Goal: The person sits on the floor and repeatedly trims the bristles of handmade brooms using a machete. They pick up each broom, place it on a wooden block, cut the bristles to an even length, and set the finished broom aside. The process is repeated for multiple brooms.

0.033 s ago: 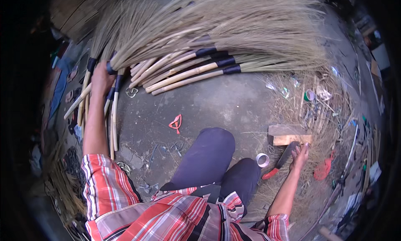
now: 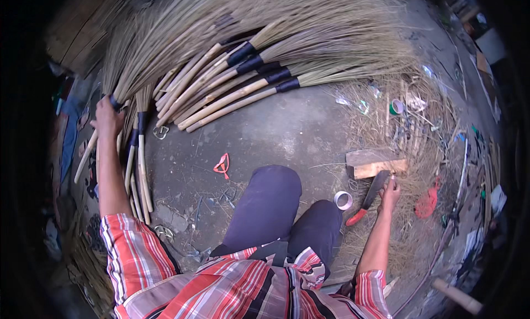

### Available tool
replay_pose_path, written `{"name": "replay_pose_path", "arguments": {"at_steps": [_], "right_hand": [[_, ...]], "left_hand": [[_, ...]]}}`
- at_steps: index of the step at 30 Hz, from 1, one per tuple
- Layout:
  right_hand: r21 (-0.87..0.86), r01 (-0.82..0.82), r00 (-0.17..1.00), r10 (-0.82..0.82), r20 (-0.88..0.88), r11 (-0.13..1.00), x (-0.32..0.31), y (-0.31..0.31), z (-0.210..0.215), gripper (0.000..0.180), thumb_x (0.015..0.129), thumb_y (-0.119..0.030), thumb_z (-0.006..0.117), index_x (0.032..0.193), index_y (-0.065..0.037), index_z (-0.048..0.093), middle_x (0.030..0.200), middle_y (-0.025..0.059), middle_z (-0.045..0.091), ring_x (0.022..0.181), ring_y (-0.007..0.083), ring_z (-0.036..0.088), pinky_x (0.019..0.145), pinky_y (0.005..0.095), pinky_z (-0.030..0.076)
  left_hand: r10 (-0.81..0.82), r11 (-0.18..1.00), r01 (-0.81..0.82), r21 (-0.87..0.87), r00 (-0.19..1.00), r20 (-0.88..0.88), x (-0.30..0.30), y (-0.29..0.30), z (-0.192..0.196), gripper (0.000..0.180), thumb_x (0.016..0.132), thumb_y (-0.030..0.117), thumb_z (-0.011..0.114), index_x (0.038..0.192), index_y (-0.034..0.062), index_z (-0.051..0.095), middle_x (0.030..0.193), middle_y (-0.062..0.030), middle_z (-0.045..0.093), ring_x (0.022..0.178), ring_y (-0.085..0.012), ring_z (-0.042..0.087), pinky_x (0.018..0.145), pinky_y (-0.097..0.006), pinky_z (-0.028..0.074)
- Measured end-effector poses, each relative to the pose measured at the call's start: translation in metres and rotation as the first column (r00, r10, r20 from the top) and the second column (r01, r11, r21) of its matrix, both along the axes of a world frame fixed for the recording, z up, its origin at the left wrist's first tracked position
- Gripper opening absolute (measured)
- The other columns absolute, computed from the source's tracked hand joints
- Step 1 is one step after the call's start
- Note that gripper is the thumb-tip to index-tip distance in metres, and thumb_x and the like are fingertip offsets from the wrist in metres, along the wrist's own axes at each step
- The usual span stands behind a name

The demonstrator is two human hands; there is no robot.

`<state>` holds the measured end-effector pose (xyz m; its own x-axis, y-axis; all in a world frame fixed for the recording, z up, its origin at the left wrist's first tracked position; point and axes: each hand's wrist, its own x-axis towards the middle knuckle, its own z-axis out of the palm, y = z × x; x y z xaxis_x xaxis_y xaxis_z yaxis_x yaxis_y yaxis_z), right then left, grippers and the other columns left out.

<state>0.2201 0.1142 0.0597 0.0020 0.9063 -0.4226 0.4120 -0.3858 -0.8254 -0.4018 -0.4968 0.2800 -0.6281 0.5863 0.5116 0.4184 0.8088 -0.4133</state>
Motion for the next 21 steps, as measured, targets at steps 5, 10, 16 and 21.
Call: {"name": "replay_pose_path", "arguments": {"at_steps": [5, 10, 16, 21], "right_hand": [[0.013, -0.184, 0.688, 0.119, 0.716, 0.983, 0.083, -0.046, -0.112, 0.085, 0.083, -0.043, 0.082, 0.139, 0.011, 0.049, 0.138, 0.0342, 0.056, 0.13, 0.0479, 0.055, 0.114, 0.0509, 0.042], [-0.146, -0.177, 0.681, 0.229, 0.696, 0.973, 0.112, -0.078, -0.134, 0.071, 0.08, -0.04, 0.085, 0.131, 0.002, 0.056, 0.134, 0.0275, 0.058, 0.13, 0.0448, 0.055, 0.108, 0.0498, 0.047], [-0.021, -0.287, 0.821, 0.257, 0.509, 0.958, 0.122, -0.079, -0.143, 0.052, 0.076, -0.03, 0.085, 0.116, -0.004, 0.062, 0.111, 0.0229, 0.069, 0.104, 0.041, 0.067, 0.094, 0.0469, 0.053], [-0.006, -0.077, 0.978, 0.077, 0.196, 0.997, 0.149, -0.136, -0.107, 0.036, 0.083, -0.021, 0.078, 0.106, -0.003, 0.056, 0.089, 0.0109, 0.066, 0.074, 0.0231, 0.067, 0.069, 0.0375, 0.056]], "left_hand": [[-0.008, 0.914, -0.151, 0.377, 0.922, 0.387, -0.011, 0.042, -0.018, 0.1, 0.076, 0.074, 0.069, 0.134, -0.0062, 0.054, 0.125, -0.031, 0.061, 0.118, -0.0431, 0.06, 0.102, -0.053, 0.05], [-0.36, 0.915, -0.051, 0.401, 0.352, 0.864, 0.118, 0.258, -0.12, 0.063, 0.097, 0.034, 0.074, 0.139, -0.0092, 0.055, 0.137, -0.0284, 0.062, 0.127, -0.034, 0.062, 0.104, -0.044, 0.051], [-0.211, 0.854, 0.496, 0.158, 0.051, 0.976, 0.325, 0.495, -0.198, 0.088, 0.088, 0.053, 0.078, 0.151, 0.0001, 0.045, 0.142, -0.0289, 0.057, 0.132, -0.041, 0.057, 0.111, -0.046, 0.048], [-0.226, 0.824, 0.55, 0.133, 0.103, 0.969, 0.451, 0.566, -0.264, 0.089, 0.087, 0.047, 0.08, 0.151, -0.0005, 0.04, 0.146, -0.0287, 0.051, 0.133, -0.0431, 0.056, 0.109, -0.049, 0.049]]}}
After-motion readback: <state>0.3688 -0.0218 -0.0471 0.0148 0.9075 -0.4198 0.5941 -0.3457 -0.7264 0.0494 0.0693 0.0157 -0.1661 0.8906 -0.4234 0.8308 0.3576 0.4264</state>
